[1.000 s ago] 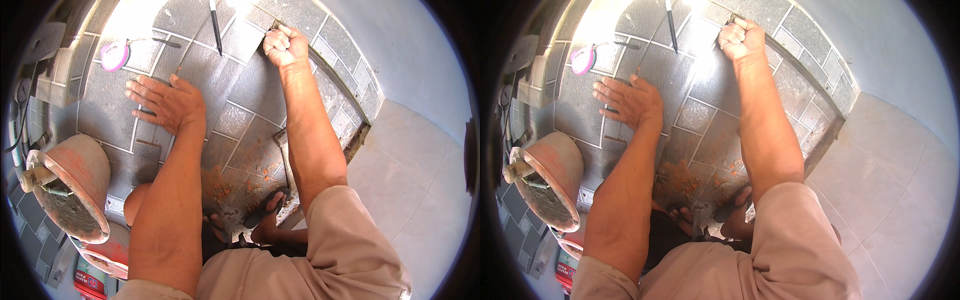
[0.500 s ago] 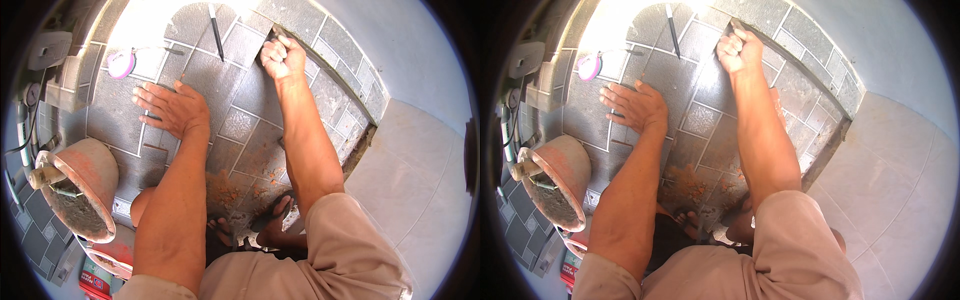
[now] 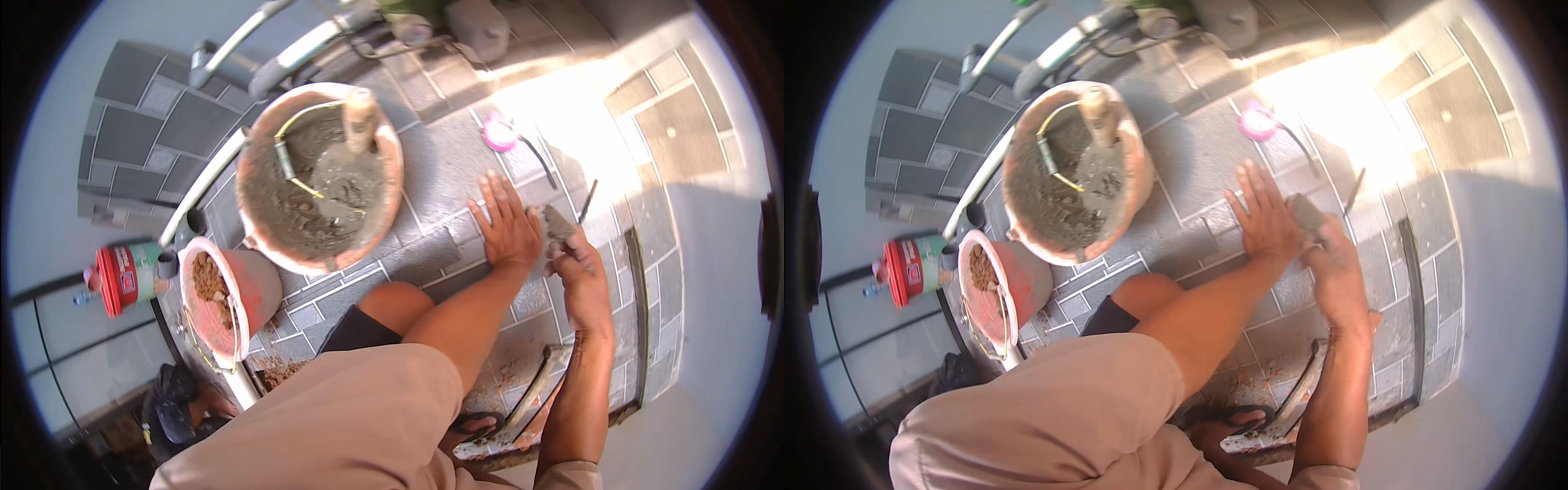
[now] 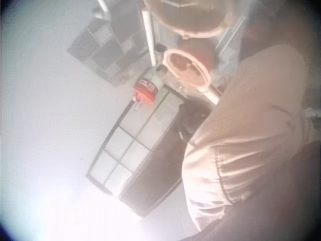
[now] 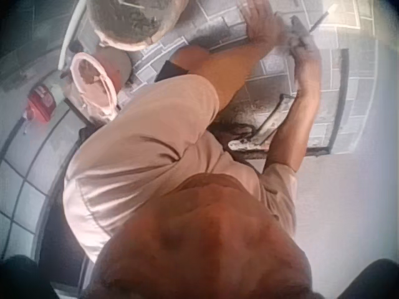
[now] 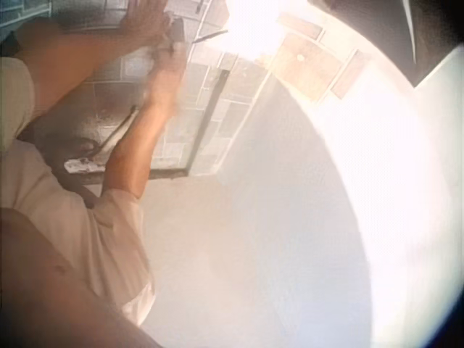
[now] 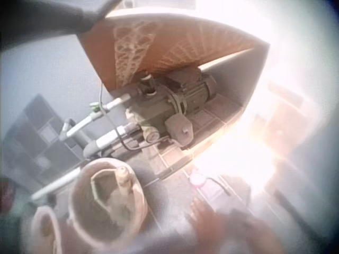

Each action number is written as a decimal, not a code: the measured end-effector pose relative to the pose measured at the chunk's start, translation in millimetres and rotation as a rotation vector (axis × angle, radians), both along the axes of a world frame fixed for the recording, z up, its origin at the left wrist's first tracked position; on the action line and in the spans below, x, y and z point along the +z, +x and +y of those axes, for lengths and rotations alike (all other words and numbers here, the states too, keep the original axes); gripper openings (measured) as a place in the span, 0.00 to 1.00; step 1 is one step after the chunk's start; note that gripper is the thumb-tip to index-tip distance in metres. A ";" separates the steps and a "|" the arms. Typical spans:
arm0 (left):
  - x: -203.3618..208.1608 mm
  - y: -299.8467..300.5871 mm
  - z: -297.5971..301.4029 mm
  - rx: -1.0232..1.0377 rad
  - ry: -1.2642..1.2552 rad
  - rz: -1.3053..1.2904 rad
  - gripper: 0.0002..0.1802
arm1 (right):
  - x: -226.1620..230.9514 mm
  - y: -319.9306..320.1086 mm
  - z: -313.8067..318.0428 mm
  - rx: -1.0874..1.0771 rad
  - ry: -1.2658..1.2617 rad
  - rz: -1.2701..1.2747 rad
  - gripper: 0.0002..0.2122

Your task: The person is kneeling on a tiled floor, using a trowel to apply cement to the back of a rectangular tile. They then place the tile into a gap in the floor and use a hammer to tap it into place. The person also uses a straight edge to check alignment and applies grout to the joints between tiles.

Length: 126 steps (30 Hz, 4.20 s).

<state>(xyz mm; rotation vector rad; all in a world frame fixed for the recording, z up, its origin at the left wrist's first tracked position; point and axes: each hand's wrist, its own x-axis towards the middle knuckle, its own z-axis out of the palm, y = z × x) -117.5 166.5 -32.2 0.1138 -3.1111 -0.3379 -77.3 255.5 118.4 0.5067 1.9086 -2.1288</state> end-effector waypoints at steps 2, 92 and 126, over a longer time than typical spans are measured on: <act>-33.7 0.3 -7.7 0.017 -0.156 0.011 0.43 | 20.4 -21.8 -48.3 0.280 0.273 0.230 0.24; -39.3 1.8 17.8 0.044 -0.183 0.091 0.42 | -209.5 59.6 151.0 -1.356 0.841 -0.179 0.38; -17.0 5.4 25.0 -0.032 -0.228 0.153 0.45 | 63.0 -88.4 -165.4 0.376 0.646 0.961 0.09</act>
